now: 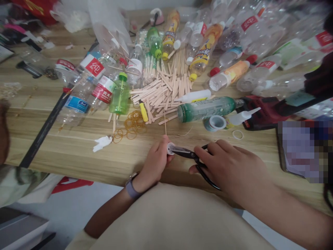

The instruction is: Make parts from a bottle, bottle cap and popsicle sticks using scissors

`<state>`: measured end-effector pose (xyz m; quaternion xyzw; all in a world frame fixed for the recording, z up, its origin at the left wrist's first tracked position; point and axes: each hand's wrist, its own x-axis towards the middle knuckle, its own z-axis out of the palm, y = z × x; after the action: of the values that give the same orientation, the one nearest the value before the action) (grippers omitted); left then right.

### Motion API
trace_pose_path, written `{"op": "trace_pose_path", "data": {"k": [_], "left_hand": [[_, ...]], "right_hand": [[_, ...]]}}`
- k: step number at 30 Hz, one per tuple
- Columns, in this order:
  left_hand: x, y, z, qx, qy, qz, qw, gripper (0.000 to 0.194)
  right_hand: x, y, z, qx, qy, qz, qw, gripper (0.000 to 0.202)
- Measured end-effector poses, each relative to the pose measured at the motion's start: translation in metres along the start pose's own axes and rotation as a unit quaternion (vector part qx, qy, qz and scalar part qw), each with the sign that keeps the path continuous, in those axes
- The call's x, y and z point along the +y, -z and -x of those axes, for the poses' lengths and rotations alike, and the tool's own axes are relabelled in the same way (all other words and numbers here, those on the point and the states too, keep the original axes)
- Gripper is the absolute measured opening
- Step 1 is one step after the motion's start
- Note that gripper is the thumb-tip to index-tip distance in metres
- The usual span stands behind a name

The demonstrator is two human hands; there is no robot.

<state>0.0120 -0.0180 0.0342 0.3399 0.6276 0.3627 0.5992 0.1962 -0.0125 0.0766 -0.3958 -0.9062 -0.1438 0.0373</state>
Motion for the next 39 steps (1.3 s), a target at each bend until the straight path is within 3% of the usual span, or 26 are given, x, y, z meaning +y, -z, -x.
{"op": "trace_pose_path", "data": {"k": [8,14,23,30,35,39], "left_hand": [[0.004,0.001,0.003,-0.016,0.003,-0.024,1.0,0.047],[0.004,0.002,0.0,-0.026,-0.003,-0.025,0.999,0.046],[-0.006,0.001,-0.001,-0.039,-0.002,0.035,0.999,0.051],[-0.012,0.001,0.0,-0.008,-0.083,0.009,0.996,0.062],[-0.01,-0.001,0.0,0.019,-0.048,0.047,0.998,0.063],[-0.01,-0.003,0.0,0.026,-0.044,0.066,0.997,0.063]], "right_hand": [[0.001,-0.003,0.002,-0.001,0.011,-0.015,1.0,0.025],[0.002,-0.006,0.003,0.014,0.025,-0.025,0.999,0.049],[-0.002,-0.011,0.007,0.012,0.006,-0.036,0.999,0.057],[-0.003,-0.012,0.009,0.023,-0.01,-0.031,0.999,0.056],[-0.003,-0.004,0.008,0.006,-0.012,-0.016,1.0,0.03],[-0.002,0.0,0.005,-0.008,-0.022,-0.014,1.0,0.041]]}}
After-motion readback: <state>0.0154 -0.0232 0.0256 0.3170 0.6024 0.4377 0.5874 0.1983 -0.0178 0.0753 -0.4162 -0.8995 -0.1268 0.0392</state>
